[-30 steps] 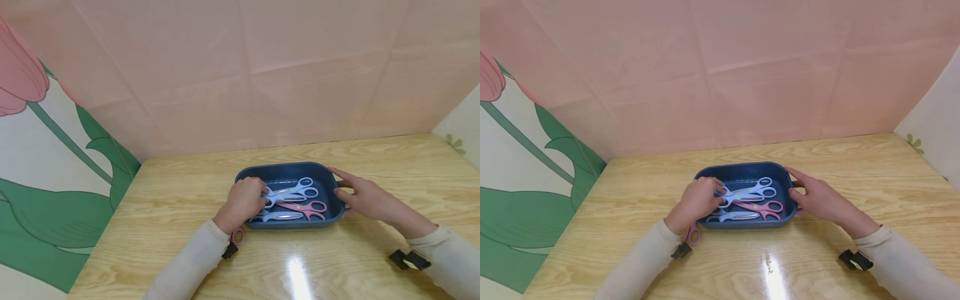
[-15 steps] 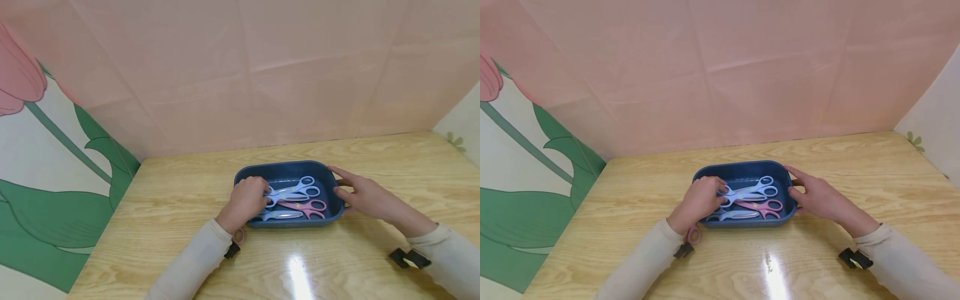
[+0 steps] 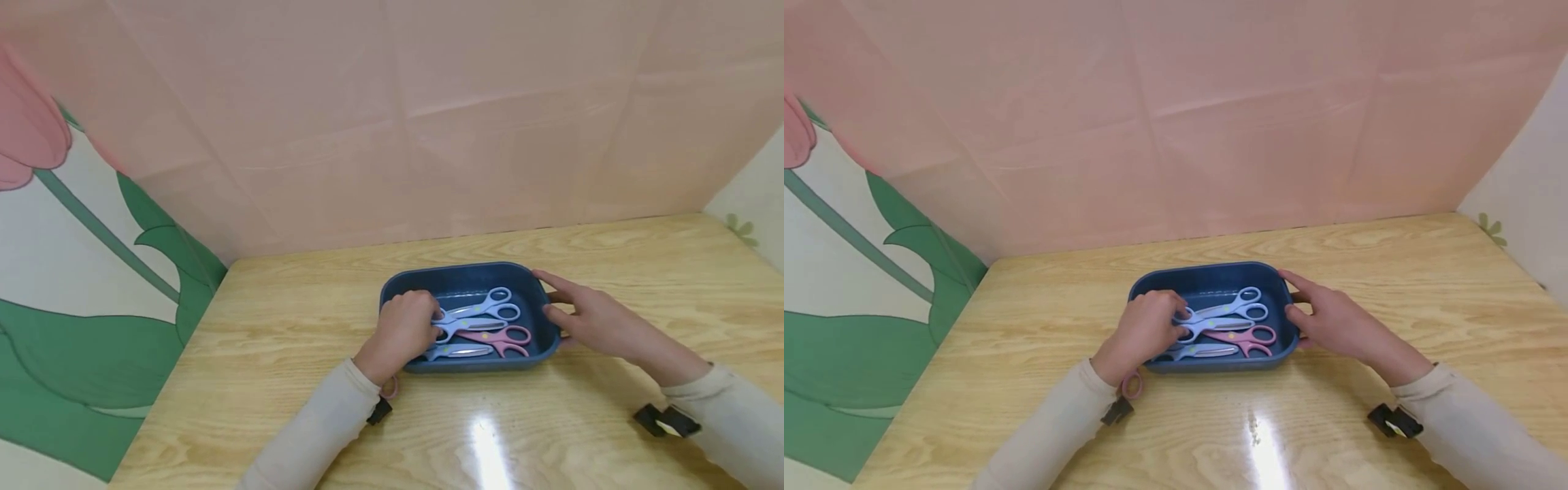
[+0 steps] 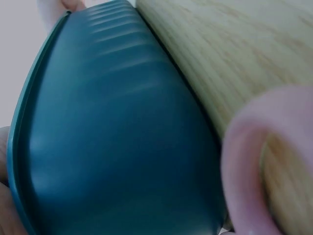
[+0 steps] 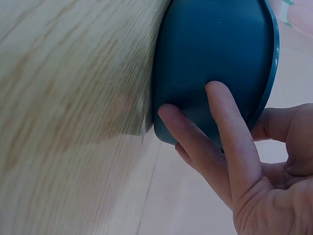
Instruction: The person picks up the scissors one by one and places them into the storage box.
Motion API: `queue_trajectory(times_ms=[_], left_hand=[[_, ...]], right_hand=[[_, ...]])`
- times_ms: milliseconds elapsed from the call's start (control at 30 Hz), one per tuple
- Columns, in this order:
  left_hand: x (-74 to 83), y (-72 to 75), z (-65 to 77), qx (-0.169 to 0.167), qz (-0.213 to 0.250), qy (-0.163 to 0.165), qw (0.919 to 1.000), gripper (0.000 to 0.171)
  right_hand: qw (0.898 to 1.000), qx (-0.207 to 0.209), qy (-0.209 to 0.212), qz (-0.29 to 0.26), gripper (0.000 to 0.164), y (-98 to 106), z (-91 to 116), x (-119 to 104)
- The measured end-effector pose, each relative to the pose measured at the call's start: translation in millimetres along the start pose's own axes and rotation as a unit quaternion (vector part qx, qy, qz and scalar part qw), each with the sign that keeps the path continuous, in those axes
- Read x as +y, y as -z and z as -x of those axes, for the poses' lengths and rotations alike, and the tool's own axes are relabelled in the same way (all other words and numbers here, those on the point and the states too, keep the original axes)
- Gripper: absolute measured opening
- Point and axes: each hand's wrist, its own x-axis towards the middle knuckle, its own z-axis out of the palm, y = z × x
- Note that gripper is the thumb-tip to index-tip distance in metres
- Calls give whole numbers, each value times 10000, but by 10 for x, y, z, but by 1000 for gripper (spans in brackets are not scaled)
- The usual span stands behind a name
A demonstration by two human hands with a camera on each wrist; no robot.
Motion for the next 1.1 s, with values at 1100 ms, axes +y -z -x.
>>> queue_trajectory(times_ms=[1100], left_hand=[[-334, 455, 461, 958, 428, -5, 9945, 18]], right_hand=[[9999, 32, -54, 143, 68, -1, 13, -23]])
